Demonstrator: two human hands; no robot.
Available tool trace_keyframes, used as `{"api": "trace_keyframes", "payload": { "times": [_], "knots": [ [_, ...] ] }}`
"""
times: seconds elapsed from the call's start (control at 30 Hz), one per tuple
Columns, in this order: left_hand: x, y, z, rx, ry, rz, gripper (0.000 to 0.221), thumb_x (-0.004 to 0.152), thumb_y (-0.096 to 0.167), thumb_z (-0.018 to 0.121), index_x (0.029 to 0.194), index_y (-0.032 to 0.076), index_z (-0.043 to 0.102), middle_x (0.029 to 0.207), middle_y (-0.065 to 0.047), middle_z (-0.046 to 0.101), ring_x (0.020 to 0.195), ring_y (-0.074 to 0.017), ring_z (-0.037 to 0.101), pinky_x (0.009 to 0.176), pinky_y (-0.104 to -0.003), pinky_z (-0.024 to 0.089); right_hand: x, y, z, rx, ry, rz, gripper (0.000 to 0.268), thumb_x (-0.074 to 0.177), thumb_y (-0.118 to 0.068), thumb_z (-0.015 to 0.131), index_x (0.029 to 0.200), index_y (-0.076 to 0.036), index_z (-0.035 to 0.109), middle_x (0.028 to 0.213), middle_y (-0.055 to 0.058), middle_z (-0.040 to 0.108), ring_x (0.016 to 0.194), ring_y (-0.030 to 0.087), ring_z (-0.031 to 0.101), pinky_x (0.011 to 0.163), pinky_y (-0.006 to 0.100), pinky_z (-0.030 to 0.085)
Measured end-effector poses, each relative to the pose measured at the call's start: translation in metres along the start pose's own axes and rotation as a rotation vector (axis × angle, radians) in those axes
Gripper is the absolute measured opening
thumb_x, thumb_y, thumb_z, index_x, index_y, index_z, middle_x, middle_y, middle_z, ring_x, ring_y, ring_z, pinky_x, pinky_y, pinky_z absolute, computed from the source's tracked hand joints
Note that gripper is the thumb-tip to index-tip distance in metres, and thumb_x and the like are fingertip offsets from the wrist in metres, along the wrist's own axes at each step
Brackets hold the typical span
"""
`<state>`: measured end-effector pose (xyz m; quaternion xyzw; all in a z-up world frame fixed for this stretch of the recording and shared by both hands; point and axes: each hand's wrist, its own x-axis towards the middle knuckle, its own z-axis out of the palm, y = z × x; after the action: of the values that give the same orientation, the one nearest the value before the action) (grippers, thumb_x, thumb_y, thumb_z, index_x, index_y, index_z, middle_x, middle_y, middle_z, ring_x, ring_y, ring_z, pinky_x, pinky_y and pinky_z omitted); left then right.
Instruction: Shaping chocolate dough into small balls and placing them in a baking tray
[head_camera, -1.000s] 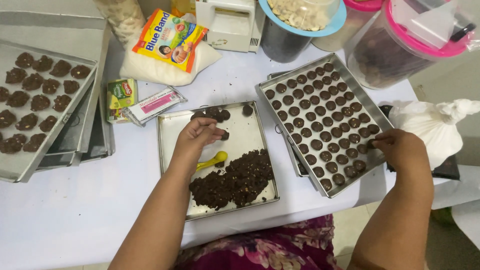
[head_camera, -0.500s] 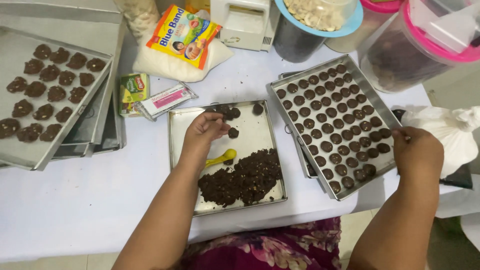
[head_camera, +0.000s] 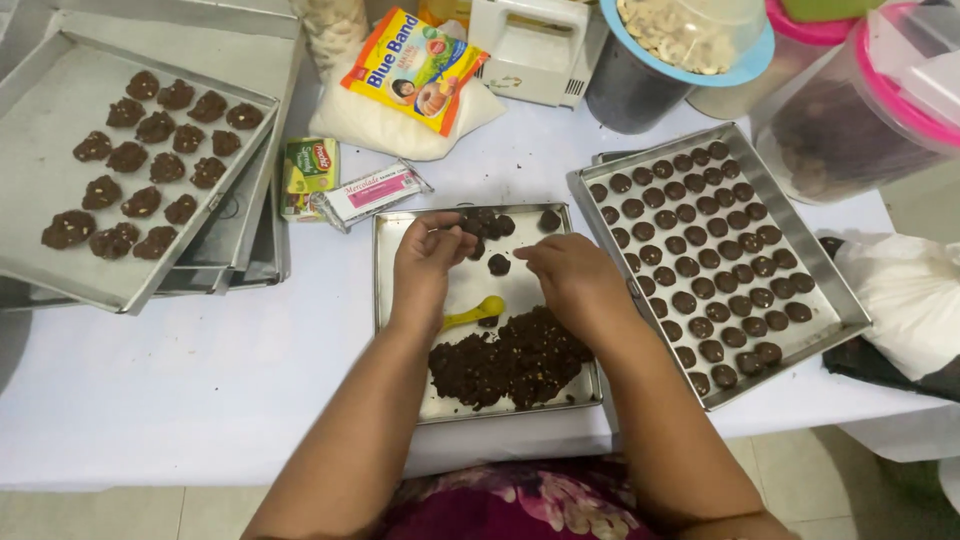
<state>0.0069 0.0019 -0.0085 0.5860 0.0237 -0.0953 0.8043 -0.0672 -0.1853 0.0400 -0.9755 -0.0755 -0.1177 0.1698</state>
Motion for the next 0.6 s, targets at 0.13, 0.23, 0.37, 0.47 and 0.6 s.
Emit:
{"api": "trace_keyframes", "payload": {
  "times": [0.13, 0.23, 0.37, 0.47, 0.6],
  "knots": [
    [0.003, -0.007, -0.002, 0.002, -0.001, -0.013, 0.02, 0.098, 0.012, 0.063, 0.117, 0.012, 0.066, 0.085, -0.005, 0.074, 0.079, -0.0107, 0.071, 0.079, -0.021, 0.056, 0.024, 0.005, 0.03, 0.015, -0.239, 0.095, 0.026, 0.099, -0.02, 0.061, 0.121, -0.014, 0.073, 0.108, 0.012, 0.074, 0.107, 0.036, 0.068, 0.09, 0.046, 0.056],
    [0.004, -0.008, -0.002, -0.017, -0.004, -0.023, 0.02, 0.098, 0.012, 0.063, 0.118, 0.011, 0.065, 0.086, -0.004, 0.074, 0.08, -0.0102, 0.071, 0.08, -0.021, 0.056, 0.031, -0.008, 0.031, 0.008, -0.343, 0.121, 0.026, 0.097, -0.022, 0.063, 0.121, -0.016, 0.073, 0.109, 0.012, 0.073, 0.105, 0.037, 0.069, 0.088, 0.047, 0.057],
    [0.002, -0.002, 0.0, 0.001, -0.01, -0.059, 0.02, 0.098, 0.011, 0.062, 0.118, 0.011, 0.066, 0.087, -0.006, 0.075, 0.081, -0.0126, 0.071, 0.082, -0.025, 0.057, 0.03, -0.002, 0.037, 0.053, -0.369, 0.125, 0.027, 0.088, -0.019, 0.074, 0.115, -0.018, 0.073, 0.104, 0.008, 0.07, 0.105, 0.034, 0.068, 0.089, 0.046, 0.057],
    [-0.002, 0.007, 0.002, 0.022, -0.009, -0.08, 0.019, 0.099, 0.01, 0.062, 0.118, 0.009, 0.066, 0.088, -0.008, 0.075, 0.082, -0.0147, 0.072, 0.084, -0.028, 0.057, 0.025, 0.011, 0.039, 0.286, -0.323, 0.244, 0.034, 0.085, -0.017, 0.079, 0.117, -0.022, 0.072, 0.097, 0.008, 0.071, 0.098, 0.03, 0.07, 0.087, 0.042, 0.058],
    [-0.002, 0.008, 0.003, 0.042, -0.008, -0.076, 0.019, 0.099, 0.01, 0.062, 0.117, 0.009, 0.066, 0.088, -0.008, 0.075, 0.083, -0.0161, 0.073, 0.084, -0.029, 0.057, 0.022, 0.02, 0.034, 0.761, -0.142, 0.342, 0.024, 0.083, -0.011, 0.083, 0.107, -0.015, 0.08, 0.086, 0.007, 0.07, 0.08, 0.016, 0.069, 0.076, 0.029, 0.057]
  ]
}}
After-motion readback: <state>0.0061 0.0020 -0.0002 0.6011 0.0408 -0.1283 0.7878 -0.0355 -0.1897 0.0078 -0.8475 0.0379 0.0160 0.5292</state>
